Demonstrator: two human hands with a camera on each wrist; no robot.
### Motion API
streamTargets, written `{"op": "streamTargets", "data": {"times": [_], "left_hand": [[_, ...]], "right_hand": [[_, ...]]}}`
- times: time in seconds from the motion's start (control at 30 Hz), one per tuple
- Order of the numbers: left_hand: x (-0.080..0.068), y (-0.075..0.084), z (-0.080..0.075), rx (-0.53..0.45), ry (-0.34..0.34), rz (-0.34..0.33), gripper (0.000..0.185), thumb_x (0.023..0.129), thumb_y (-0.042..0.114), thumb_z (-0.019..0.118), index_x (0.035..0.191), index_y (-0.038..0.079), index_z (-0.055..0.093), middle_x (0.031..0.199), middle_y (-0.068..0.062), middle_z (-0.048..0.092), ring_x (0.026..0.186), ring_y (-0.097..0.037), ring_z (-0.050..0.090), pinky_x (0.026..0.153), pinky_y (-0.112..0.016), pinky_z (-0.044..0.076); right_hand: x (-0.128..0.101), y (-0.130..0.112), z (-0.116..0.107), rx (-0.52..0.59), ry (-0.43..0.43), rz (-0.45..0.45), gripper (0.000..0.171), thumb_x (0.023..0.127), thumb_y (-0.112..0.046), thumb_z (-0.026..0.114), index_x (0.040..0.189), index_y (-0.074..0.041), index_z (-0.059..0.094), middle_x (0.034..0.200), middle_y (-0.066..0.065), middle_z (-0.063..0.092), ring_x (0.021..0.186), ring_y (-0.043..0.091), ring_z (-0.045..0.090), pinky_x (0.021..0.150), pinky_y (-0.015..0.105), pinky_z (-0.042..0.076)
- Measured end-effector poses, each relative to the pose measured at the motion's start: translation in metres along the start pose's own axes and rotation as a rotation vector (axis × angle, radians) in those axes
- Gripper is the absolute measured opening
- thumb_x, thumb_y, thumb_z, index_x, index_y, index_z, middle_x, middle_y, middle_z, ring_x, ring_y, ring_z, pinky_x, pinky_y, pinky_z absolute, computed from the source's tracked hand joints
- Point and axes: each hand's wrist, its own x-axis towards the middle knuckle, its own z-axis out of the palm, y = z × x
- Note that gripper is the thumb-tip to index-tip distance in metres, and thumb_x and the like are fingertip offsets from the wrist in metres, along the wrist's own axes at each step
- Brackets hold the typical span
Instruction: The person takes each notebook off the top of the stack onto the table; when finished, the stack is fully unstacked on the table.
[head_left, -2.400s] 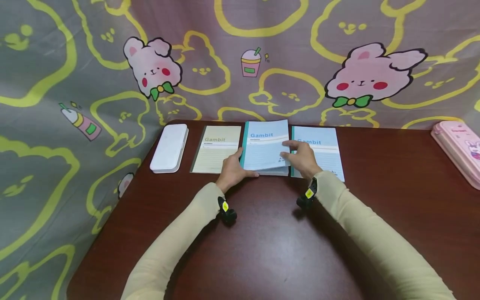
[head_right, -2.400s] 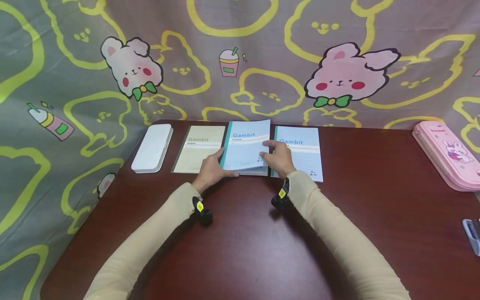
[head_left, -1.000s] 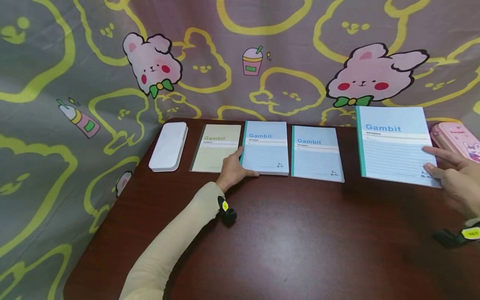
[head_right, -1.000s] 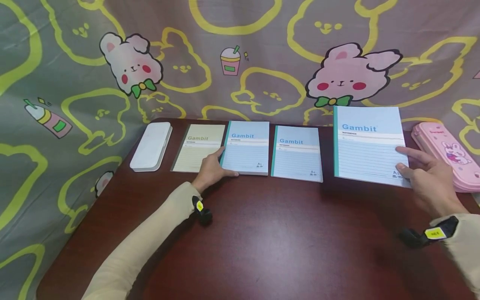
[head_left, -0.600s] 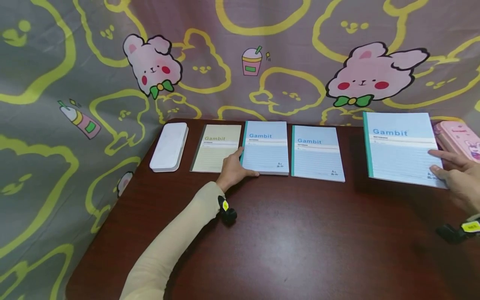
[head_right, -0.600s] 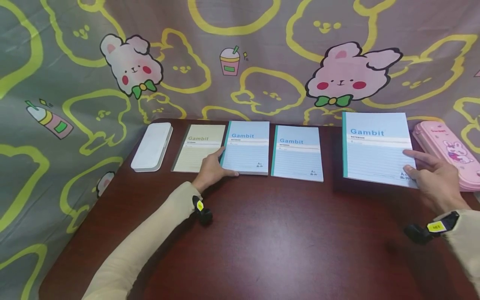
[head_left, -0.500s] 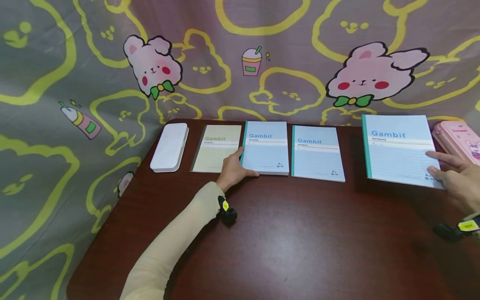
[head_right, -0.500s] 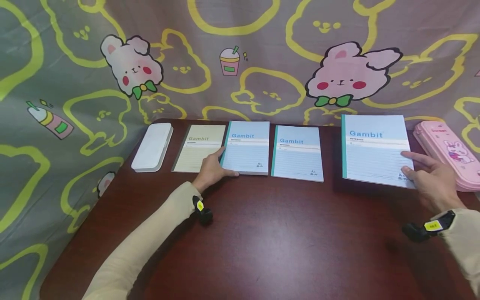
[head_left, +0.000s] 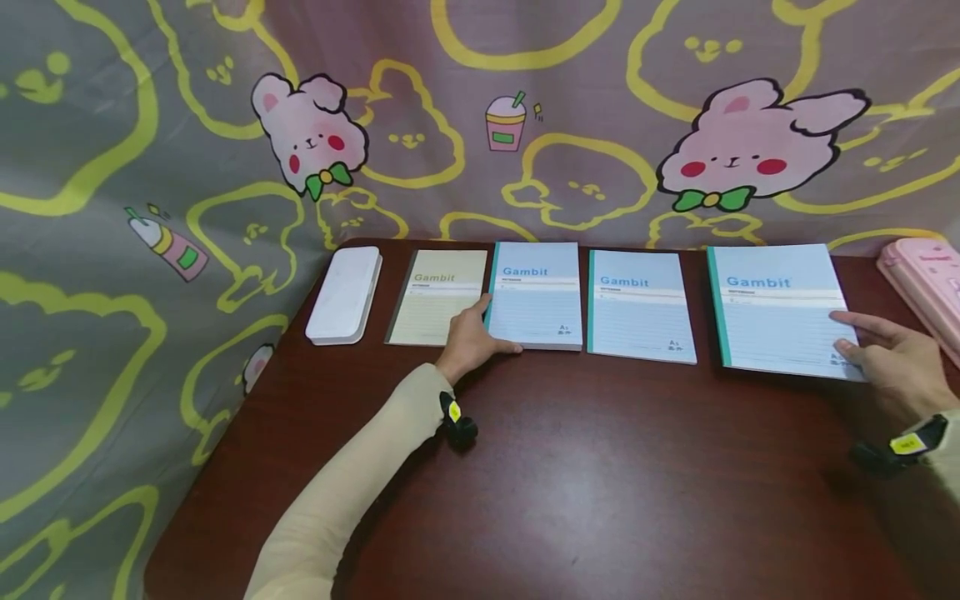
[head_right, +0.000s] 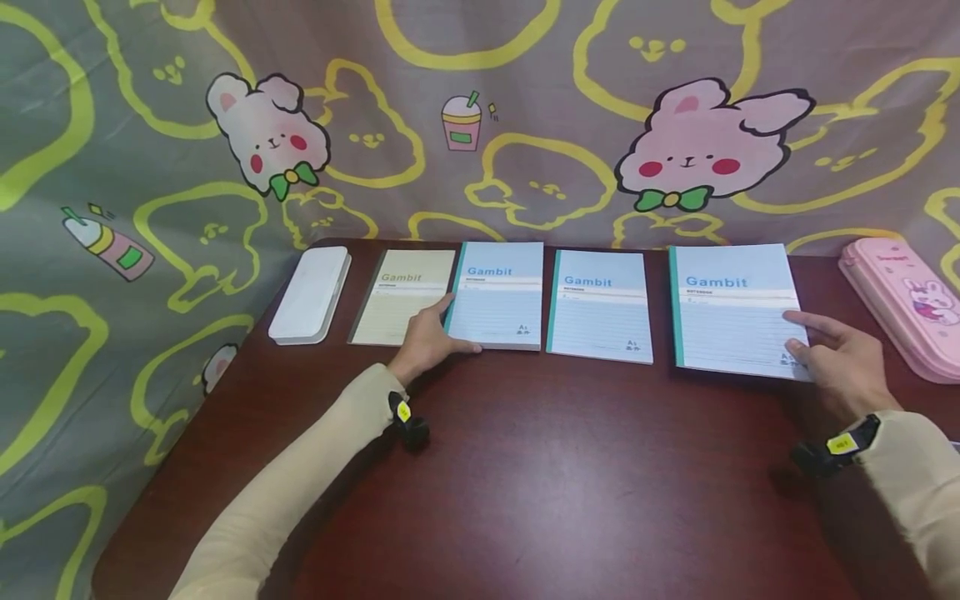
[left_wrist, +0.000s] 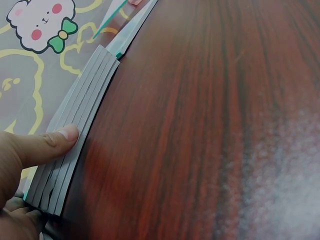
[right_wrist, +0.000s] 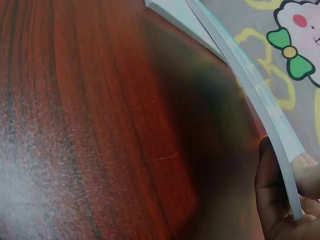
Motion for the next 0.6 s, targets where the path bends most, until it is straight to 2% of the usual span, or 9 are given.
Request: {"op": "streamTargets", "data": {"times": [0.17,0.37,0.43,0.5,0.6], "left_hand": [[-0.0002,-0.0002,-0.0001,-0.008,-0.006,-0.007,0.109,0.064,0.030,0.092,0.151,0.007,0.031,0.149,-0.016,0.044,0.135,-0.030,0.046,0.109,-0.039,0.041],[-0.0004,0.0000,-0.0004,-0.007,-0.008,-0.011,0.109,0.064,0.030,0.091,0.151,0.006,0.031,0.149,-0.016,0.044,0.134,-0.030,0.046,0.109,-0.039,0.041],[-0.0005,0.0002,-0.0006,-0.004,-0.008,-0.010,0.109,0.064,0.030,0.092,0.151,0.006,0.031,0.149,-0.016,0.044,0.134,-0.030,0.046,0.109,-0.040,0.041],[-0.0005,0.0005,-0.0007,0.003,-0.007,-0.004,0.109,0.064,0.030,0.092,0.151,0.006,0.031,0.149,-0.017,0.044,0.134,-0.031,0.046,0.109,-0.040,0.041],[-0.0006,0.0010,-0.0011,0.015,-0.003,0.004,0.109,0.063,0.031,0.092,0.150,0.006,0.032,0.148,-0.017,0.045,0.135,-0.031,0.046,0.108,-0.040,0.042]], "right_hand": [[0.0024,0.0001,0.0043,-0.064,-0.010,0.032,0.050,0.099,-0.014,0.052,0.147,-0.009,0.040,0.084,-0.031,0.042,0.072,-0.012,0.043,0.056,0.009,0.043],[0.0061,-0.0006,0.0072,-0.052,-0.010,0.057,0.050,0.097,-0.014,0.055,0.145,-0.013,0.045,0.076,-0.041,0.043,0.069,-0.015,0.044,0.056,0.009,0.042],[0.0069,-0.0005,0.0076,-0.108,-0.015,0.066,0.050,0.097,-0.017,0.055,0.146,-0.012,0.044,0.086,-0.029,0.054,0.072,-0.013,0.043,0.056,0.009,0.041],[0.0075,-0.0003,0.0086,-0.174,-0.019,0.073,0.051,0.097,-0.019,0.055,0.146,-0.009,0.043,0.105,-0.007,0.061,0.074,-0.012,0.041,0.057,0.009,0.041],[0.0079,-0.0006,0.0095,-0.243,-0.042,0.071,0.051,0.098,-0.019,0.053,0.145,-0.002,0.041,0.130,0.026,0.048,0.074,-0.008,0.043,0.056,0.011,0.041]]}}
